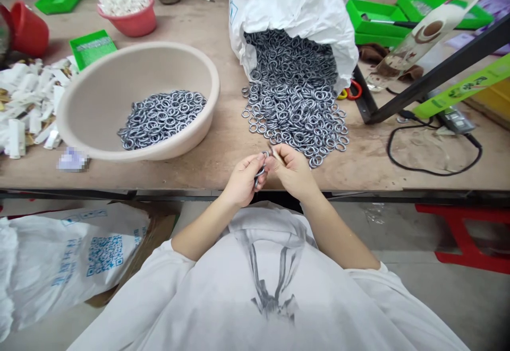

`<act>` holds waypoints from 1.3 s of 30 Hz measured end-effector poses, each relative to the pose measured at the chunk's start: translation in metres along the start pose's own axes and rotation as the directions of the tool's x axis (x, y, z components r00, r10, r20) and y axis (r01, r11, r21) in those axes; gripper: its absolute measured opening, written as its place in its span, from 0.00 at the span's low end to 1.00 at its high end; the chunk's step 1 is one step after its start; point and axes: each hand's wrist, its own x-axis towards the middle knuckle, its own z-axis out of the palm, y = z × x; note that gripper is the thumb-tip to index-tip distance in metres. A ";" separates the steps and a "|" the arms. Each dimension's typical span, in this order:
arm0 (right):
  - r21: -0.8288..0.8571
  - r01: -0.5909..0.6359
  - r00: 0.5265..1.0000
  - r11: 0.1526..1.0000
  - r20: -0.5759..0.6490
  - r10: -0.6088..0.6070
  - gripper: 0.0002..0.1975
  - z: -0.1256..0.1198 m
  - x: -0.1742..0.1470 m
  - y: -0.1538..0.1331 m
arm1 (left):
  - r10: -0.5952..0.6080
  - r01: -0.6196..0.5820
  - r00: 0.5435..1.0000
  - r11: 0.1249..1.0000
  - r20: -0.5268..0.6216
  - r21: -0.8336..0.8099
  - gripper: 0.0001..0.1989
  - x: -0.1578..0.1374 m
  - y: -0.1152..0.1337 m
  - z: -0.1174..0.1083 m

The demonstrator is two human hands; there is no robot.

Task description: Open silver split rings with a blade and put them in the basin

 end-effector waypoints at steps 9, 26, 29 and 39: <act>-0.536 0.276 0.951 0.798 0.029 -0.309 0.28 -0.004 -0.018 -0.003 | -0.067 0.071 0.997 0.991 0.043 -0.114 0.22 -0.003 0.005 0.001; -0.463 -0.046 0.963 0.885 -0.257 -0.085 0.28 -0.021 0.017 0.025 | -0.155 0.174 0.964 0.982 0.215 -0.073 0.20 -0.016 0.005 0.001; -0.694 -0.111 0.973 0.711 -0.222 -0.064 0.18 -0.027 0.037 0.029 | -0.125 0.139 0.983 0.986 0.132 -0.097 0.15 -0.011 0.006 -0.006; -0.837 -0.177 0.982 0.518 -0.186 0.034 0.12 -0.026 0.062 0.023 | -0.142 0.124 0.985 0.978 -0.101 -0.166 0.13 0.004 0.012 -0.018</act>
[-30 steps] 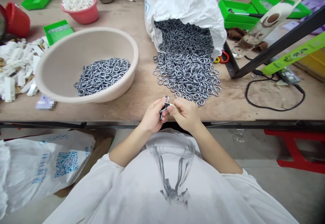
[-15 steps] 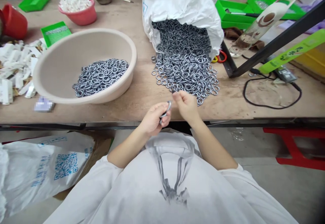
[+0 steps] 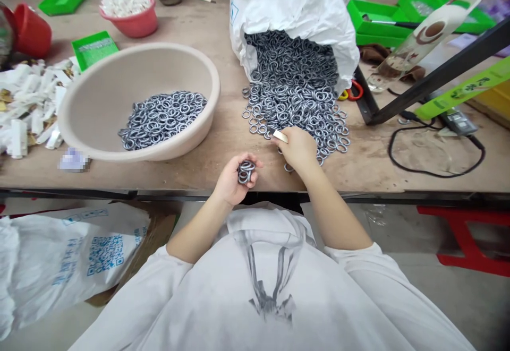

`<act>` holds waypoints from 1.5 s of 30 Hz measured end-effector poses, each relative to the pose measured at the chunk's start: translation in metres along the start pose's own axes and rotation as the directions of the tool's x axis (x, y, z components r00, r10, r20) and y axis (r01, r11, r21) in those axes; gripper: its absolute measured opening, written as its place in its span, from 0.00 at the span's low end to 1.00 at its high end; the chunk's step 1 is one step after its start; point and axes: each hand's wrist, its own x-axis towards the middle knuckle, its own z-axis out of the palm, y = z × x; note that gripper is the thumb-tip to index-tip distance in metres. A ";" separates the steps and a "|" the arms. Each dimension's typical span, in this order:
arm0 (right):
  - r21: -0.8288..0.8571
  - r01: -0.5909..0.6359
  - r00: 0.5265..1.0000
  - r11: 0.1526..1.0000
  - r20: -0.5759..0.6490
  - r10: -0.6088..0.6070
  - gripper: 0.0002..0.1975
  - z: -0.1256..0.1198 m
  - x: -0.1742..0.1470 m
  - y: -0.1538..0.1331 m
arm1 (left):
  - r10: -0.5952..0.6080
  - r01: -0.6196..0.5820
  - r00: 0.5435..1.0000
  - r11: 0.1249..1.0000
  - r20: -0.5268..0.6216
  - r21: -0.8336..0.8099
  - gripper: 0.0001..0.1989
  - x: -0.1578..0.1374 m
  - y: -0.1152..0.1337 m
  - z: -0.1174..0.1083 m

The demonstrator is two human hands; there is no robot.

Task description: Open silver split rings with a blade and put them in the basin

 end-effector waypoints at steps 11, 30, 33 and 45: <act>0.872 -0.109 0.905 0.478 0.286 -0.315 0.25 -0.015 -0.036 0.001 | 0.371 -0.419 0.906 0.718 0.204 0.556 0.21 0.014 -0.014 0.000; 0.937 0.009 0.988 0.350 0.045 -0.149 0.24 -0.011 -0.065 -0.025 | 0.022 -0.064 0.978 0.979 0.210 0.196 0.18 -0.012 -0.011 0.021; 0.836 0.183 0.972 0.517 -0.074 -0.225 0.26 -0.015 -0.069 -0.020 | -0.001 -0.033 0.976 0.988 0.218 0.154 0.18 -0.012 -0.010 0.021; 0.520 0.331 0.937 0.787 -0.082 -0.340 0.27 -0.019 -0.081 -0.019 | 0.024 -0.042 0.994 0.986 0.108 0.163 0.18 -0.010 -0.010 0.019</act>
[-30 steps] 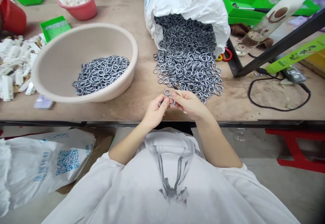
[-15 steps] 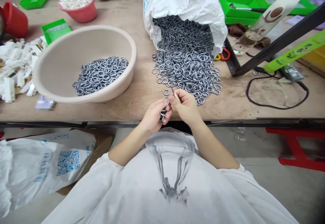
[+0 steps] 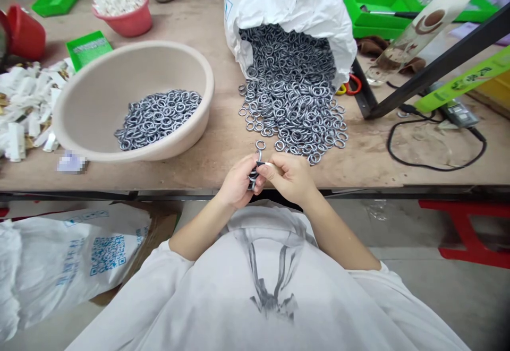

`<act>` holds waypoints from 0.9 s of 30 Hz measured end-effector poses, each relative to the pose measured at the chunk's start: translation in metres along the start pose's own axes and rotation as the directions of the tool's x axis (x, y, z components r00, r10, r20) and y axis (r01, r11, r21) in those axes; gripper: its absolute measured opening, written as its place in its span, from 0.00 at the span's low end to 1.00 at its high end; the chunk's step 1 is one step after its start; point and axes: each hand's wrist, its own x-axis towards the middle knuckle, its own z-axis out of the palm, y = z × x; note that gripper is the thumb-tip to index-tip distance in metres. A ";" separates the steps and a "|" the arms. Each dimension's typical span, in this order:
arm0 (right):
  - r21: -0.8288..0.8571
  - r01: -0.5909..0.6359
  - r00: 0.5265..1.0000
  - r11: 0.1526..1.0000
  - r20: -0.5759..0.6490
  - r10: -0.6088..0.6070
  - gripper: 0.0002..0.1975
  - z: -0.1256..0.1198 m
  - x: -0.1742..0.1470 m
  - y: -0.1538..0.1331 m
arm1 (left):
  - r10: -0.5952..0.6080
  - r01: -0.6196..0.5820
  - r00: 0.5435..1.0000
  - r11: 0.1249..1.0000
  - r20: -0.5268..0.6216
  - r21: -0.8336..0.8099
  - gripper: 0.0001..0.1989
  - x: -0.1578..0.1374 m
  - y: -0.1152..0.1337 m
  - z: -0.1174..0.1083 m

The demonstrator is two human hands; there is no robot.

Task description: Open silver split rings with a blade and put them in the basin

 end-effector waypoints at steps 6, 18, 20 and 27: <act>0.139 -0.137 0.975 0.981 -0.155 0.158 0.30 0.007 0.013 0.025 | -0.060 0.051 0.982 0.997 0.177 0.055 0.17 -0.009 -0.002 0.001; -0.586 -0.204 0.948 0.784 0.083 0.308 0.13 0.023 0.057 0.027 | 0.066 -0.074 0.987 0.996 -0.147 -0.051 0.11 -0.001 0.012 -0.025; -0.531 -0.223 0.955 0.818 0.051 0.293 0.12 0.021 0.057 0.031 | 0.039 -0.053 0.985 0.995 -0.170 -0.079 0.10 0.000 0.012 -0.026; 0.571 -0.208 0.969 0.794 0.009 0.248 0.23 0.018 0.024 0.012 | 0.153 -0.147 0.978 0.988 -0.141 0.051 0.22 0.006 -0.002 -0.013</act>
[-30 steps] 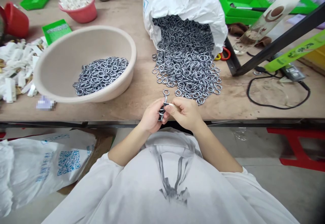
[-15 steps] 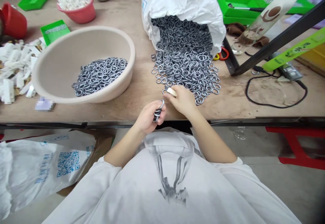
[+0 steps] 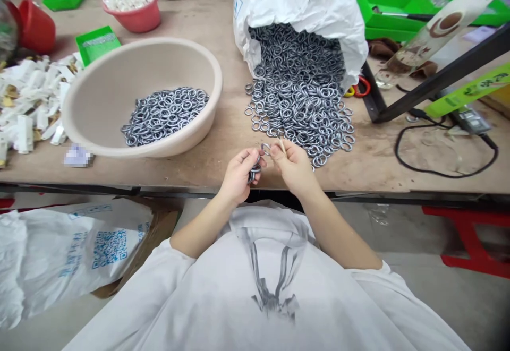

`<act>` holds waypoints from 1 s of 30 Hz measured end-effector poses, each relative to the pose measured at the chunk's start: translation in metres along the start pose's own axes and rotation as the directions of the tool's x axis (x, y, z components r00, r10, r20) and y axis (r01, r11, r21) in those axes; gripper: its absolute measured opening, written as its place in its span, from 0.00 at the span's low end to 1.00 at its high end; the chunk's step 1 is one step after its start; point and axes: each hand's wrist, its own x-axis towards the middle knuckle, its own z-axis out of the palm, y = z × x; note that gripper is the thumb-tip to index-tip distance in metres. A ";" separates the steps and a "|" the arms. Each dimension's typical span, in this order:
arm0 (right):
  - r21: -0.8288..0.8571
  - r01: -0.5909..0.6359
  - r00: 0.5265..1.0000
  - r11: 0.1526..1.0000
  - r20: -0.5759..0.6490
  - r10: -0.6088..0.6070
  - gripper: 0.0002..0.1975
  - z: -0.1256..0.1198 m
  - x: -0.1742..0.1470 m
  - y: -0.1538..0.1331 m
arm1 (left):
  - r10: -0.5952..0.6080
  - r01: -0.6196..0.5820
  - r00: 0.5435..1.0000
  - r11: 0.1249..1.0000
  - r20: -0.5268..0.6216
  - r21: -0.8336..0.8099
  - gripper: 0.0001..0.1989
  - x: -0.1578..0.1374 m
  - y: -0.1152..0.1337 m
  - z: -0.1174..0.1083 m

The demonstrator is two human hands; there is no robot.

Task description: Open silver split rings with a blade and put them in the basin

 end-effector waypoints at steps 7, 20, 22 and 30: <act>0.270 -0.014 0.991 0.963 -0.122 0.049 0.22 0.026 -0.026 0.001 | 0.004 -0.003 0.998 1.000 0.063 -0.022 0.22 -0.002 -0.009 0.009; 0.199 -0.005 1.000 0.980 0.017 0.002 0.21 0.002 -0.014 -0.006 | -0.048 0.048 0.976 0.999 0.211 0.009 0.23 -0.006 -0.003 0.007; -0.008 0.085 0.996 0.996 -0.036 -0.085 0.23 -0.004 -0.016 -0.006 | -0.063 0.063 0.977 0.998 0.204 0.004 0.23 -0.005 -0.003 0.007; -0.643 0.332 0.939 0.690 0.159 -0.304 0.29 -0.012 -0.031 -0.011 | -0.096 0.098 0.993 0.995 0.069 -0.034 0.20 -0.005 0.000 0.005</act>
